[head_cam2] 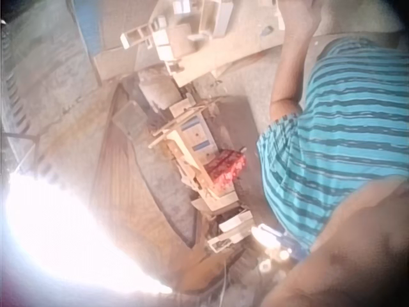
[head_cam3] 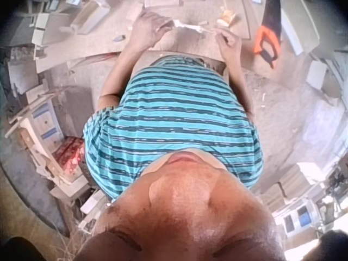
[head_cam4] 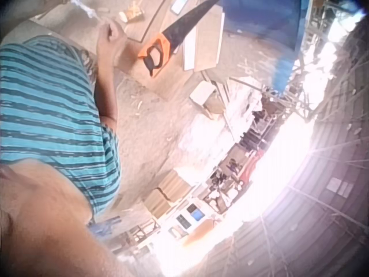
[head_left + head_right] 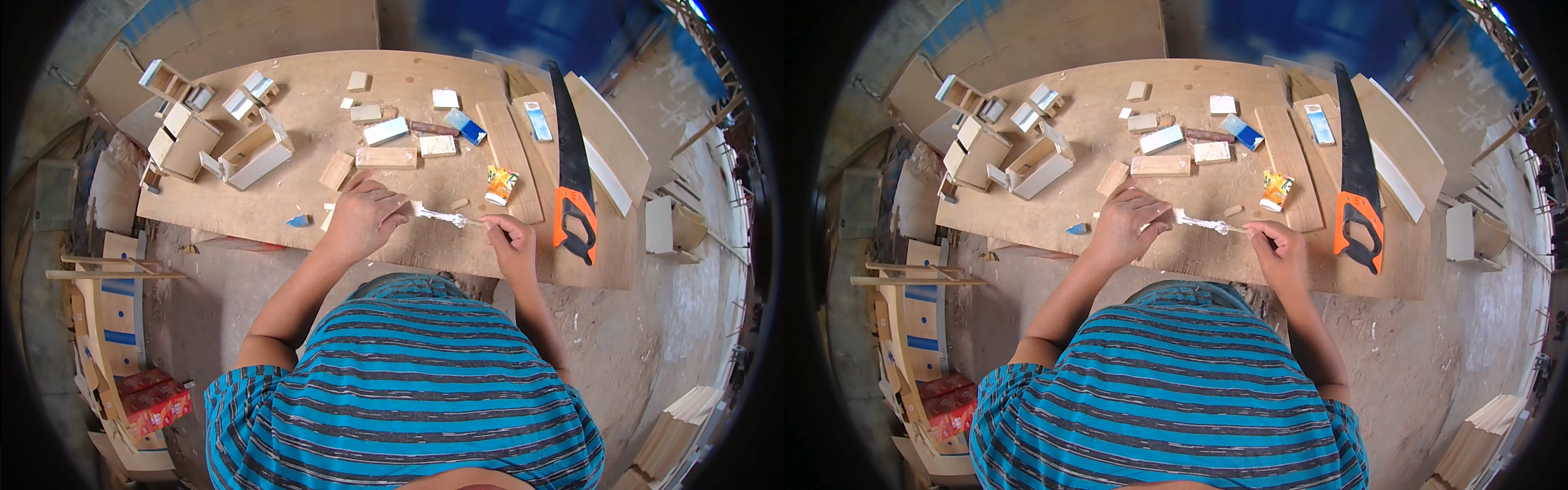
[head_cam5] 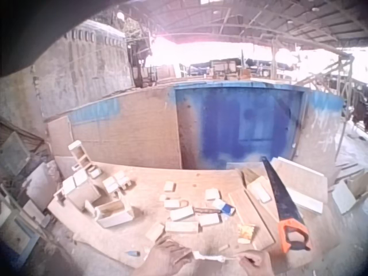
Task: The person glues small wooden components together to assemble miniature furniture pieces. They apply glue to the edges of thin wood strips using a applicator, then press the pieces together by hand and hold them to bond, occasionally using a hand saw to trim small parts on a wooden workbench.
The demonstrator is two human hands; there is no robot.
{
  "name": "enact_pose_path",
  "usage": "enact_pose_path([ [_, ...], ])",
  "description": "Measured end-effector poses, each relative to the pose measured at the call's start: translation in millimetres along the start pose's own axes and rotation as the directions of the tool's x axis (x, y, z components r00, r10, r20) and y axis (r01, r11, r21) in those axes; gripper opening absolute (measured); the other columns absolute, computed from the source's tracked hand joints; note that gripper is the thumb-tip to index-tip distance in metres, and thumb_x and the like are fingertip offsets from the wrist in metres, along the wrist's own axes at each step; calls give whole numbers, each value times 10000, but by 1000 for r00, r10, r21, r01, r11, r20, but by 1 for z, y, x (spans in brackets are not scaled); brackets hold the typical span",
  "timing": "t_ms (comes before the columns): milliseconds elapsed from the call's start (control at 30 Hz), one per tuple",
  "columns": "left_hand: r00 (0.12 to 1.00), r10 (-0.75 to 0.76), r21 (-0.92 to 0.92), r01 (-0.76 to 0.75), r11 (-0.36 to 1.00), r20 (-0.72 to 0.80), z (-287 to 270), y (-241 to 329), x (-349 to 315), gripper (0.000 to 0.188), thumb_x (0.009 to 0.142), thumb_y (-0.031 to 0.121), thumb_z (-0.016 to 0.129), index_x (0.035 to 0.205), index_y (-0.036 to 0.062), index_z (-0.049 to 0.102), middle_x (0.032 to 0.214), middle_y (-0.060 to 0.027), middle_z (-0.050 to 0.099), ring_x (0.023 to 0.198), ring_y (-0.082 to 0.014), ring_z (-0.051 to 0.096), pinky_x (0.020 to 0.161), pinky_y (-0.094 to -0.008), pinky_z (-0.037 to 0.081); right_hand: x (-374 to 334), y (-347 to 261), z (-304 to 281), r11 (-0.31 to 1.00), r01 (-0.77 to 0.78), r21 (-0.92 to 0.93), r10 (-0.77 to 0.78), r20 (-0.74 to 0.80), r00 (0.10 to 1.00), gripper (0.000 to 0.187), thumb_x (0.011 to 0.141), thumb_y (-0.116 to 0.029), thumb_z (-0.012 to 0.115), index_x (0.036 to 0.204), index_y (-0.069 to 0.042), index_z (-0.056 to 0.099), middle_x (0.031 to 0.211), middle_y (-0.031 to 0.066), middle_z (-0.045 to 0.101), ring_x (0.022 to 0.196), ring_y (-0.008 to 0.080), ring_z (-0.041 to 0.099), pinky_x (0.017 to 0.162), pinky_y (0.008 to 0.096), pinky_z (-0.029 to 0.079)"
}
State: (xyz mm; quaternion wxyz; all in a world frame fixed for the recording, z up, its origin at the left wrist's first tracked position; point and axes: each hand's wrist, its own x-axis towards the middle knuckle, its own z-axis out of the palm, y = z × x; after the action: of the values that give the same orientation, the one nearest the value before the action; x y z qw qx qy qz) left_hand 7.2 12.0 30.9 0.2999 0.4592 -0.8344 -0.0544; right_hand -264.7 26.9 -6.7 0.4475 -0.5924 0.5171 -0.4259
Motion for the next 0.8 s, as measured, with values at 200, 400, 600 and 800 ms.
enact_pose_path([
  [200, 994, -82, -128, 91, 988, 76, -2, 4, 3, 238, 667, 123, 744, 892, 54, 704, 771, -64, 675, 791, -242, 641, 977, -463, 406, -1, -7, 4, 980, 191, -62, -192, -18, 981, 151, 864, -53, 595, 968, 15, 680, 698, 13, 558, 633, 75, 495, 572, 235, 394],
  [400, 980, -142, -302, 179, 936, 140, 2, -2, -2, 274, 694, 147, 755, 934, 31, 693, 730, -73, 659, 718, -245, 638, 993, -470, 394, -4, -9, 7, 848, 431, -309, -465, -42, 884, 210, 784, 23, 621, 968, -37, 701, 697, 76, 569, 622, 182, 523, 576, 292, 406],
  [600, 978, -164, -387, 202, 900, 130, -3, -5, -3, 276, 683, 157, 762, 915, 25, 688, 687, -73, 632, 673, -256, 618, 907, -429, 424, -7, -3, 1, 743, 517, -425, -589, -50, 806, 287, 704, 61, 629, 958, -52, 703, 709, 81, 586, 637, 238, 540, 589, 321, 425],
  [800, 998, -59, -277, 50, 959, -23, -18, -2, 4, 237, 660, 137, 752, 873, 50, 696, 700, -49, 642, 721, -233, 613, 800, -394, 455, -4, 1, -10, 885, 379, -272, -426, -145, 893, 211, 786, 23, 602, 970, -34, 686, 700, 43, 577, 630, 139, 521, 594, 269, 420],
])
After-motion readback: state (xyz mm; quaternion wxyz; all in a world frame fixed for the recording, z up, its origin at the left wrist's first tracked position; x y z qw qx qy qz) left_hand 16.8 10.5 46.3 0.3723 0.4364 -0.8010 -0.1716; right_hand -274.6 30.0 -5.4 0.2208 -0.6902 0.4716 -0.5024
